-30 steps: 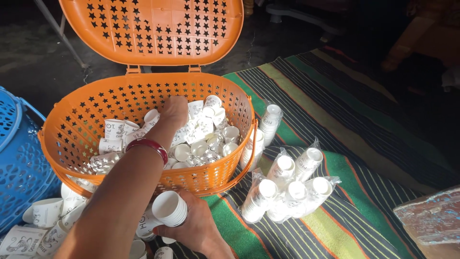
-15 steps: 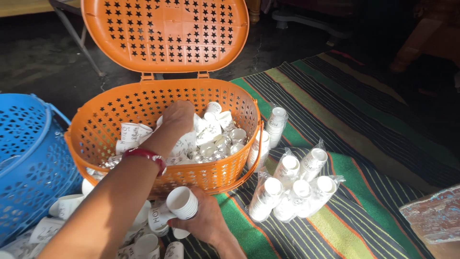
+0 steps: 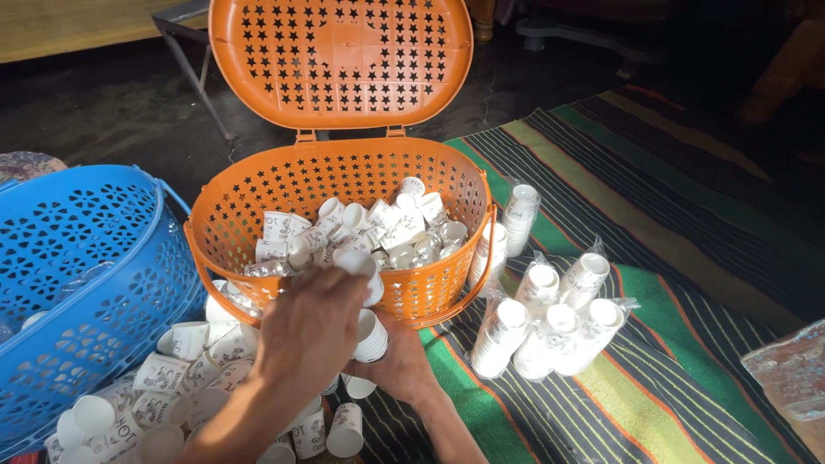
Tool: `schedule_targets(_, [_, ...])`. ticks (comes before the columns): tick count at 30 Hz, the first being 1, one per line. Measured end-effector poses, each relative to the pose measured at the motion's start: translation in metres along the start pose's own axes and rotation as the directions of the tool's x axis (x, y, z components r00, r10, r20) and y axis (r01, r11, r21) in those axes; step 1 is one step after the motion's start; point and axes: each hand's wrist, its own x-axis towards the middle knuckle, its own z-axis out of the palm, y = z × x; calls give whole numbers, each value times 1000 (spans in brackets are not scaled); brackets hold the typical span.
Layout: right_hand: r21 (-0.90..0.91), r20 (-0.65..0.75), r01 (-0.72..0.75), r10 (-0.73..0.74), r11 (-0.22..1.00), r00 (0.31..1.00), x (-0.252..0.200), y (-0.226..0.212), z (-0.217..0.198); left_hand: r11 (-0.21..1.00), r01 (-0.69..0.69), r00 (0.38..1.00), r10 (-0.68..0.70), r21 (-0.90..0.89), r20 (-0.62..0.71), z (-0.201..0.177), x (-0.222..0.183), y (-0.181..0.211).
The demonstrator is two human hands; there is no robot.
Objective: The person organizes and stacks small paper cups by hand, placing them into a plastic bag and then into an orange basket.
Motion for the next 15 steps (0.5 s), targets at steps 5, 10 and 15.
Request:
schedule_targets(5, [-8, -35, -63, 63, 998, 997, 2, 10, 4, 1000, 20, 995, -21, 17, 96, 11, -32, 4])
schedule_targets(10, [-66, -36, 0, -2, 998, 999, 2, 13, 5, 999, 47, 982, -49, 15, 184, 16, -39, 0])
schedule_targets(15, [-8, -69, -10, 10, 1000, 998, 2, 4, 3, 990, 137, 978, -140, 29, 155, 11, -33, 1])
